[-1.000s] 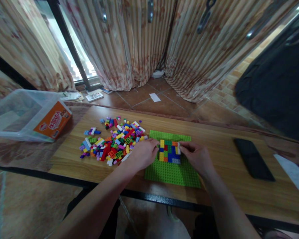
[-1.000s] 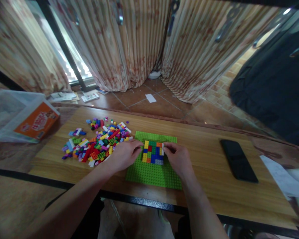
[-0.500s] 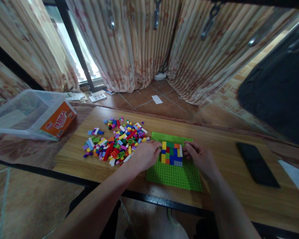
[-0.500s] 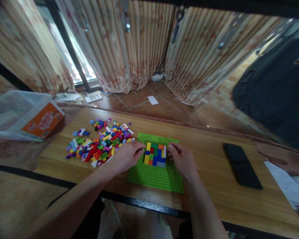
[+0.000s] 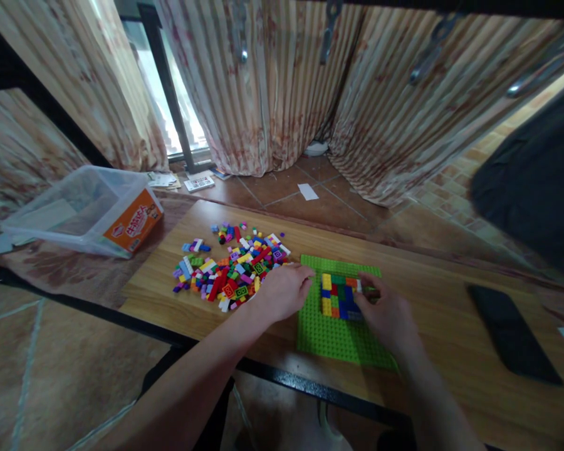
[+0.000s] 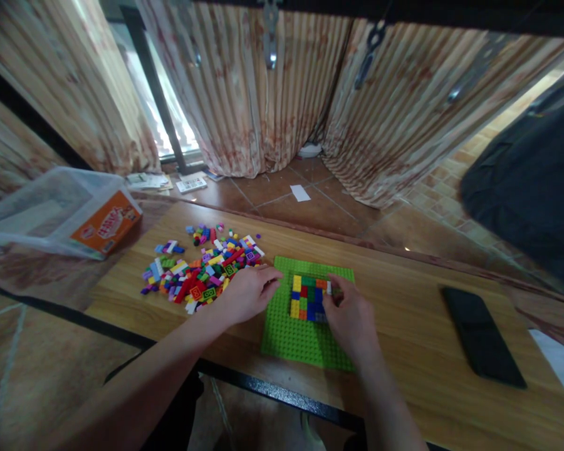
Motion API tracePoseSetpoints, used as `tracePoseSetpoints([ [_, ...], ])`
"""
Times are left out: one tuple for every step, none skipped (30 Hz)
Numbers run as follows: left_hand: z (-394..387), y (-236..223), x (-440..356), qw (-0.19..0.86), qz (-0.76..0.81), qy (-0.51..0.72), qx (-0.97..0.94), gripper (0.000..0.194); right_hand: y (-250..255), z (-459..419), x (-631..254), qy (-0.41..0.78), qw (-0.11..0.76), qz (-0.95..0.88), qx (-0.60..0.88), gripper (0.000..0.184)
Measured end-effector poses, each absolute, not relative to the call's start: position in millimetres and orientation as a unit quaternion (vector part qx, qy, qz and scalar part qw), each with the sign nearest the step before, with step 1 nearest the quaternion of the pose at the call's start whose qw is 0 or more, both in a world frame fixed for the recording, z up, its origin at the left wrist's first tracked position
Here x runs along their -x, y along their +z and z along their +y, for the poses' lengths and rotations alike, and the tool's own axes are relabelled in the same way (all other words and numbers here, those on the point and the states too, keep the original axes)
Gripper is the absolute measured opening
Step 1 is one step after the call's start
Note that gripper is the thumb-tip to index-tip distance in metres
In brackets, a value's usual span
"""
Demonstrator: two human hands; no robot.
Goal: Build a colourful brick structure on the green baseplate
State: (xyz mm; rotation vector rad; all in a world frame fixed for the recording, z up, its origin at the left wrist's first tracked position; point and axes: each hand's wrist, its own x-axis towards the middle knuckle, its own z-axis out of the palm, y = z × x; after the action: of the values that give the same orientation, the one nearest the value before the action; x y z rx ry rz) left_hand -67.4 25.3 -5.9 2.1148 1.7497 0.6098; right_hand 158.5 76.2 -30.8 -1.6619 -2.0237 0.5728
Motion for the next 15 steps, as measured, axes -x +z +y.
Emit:
tracePoseSetpoints([
  [25,-6,68,0.167,0.611,0.22,-0.742,0.023,-32,78,-160,0.189,0.236,-0.734,0.608,0.043],
  [25,-6,69,0.169,0.608,0.227,-0.742,0.023,-32,80,-163,0.17,0.24,-0.732,0.614,0.042],
  [26,-6,71,0.172,0.605,0.236,-0.741,0.023,-33,82,-165,0.152,0.241,-0.731,0.62,0.042],
  [26,-5,72,0.173,0.602,0.245,-0.74,0.022,-33,84,-168,0.137,0.239,-0.73,0.625,0.042],
  [26,-5,74,0.174,0.6,0.253,-0.739,0.022,-32,86,-170,0.125,0.236,-0.73,0.629,0.042],
  [26,-4,75,0.174,0.6,0.259,-0.737,0.022,-32,88,-171,0.118,0.232,-0.731,0.631,0.042],
  [27,-4,76,0.173,0.6,0.264,-0.735,0.021,-31,89,-171,0.116,0.229,-0.732,0.631,0.042],
  [27,-3,77,0.172,0.602,0.268,-0.733,0.021,-31,90,-171,0.119,0.229,-0.732,0.63,0.042],
  [27,-3,78,0.17,0.603,0.272,-0.731,0.021,-30,90,-170,0.125,0.231,-0.733,0.628,0.042],
  [27,-3,79,0.169,0.603,0.276,-0.73,0.021,-30,91,-169,0.133,0.233,-0.733,0.625,0.042],
  [27,-2,80,0.168,0.603,0.28,-0.728,0.021,-31,91,-167,0.142,0.235,-0.733,0.622,0.042],
  [27,-2,80,0.168,0.604,0.283,-0.726,0.022,-31,91,-165,0.154,0.236,-0.734,0.618,0.042],
  [27,-2,81,0.169,0.605,0.285,-0.724,0.022,-32,91,-164,0.166,0.238,-0.736,0.612,0.042],
  [28,-2,82,0.17,0.608,0.287,-0.721,0.022,-32,91,-162,0.176,0.241,-0.739,0.604,0.042],
  [28,-2,84,0.169,0.61,0.289,-0.718,0.022,-33,90,-160,0.183,0.245,-0.743,0.595,0.041],
])
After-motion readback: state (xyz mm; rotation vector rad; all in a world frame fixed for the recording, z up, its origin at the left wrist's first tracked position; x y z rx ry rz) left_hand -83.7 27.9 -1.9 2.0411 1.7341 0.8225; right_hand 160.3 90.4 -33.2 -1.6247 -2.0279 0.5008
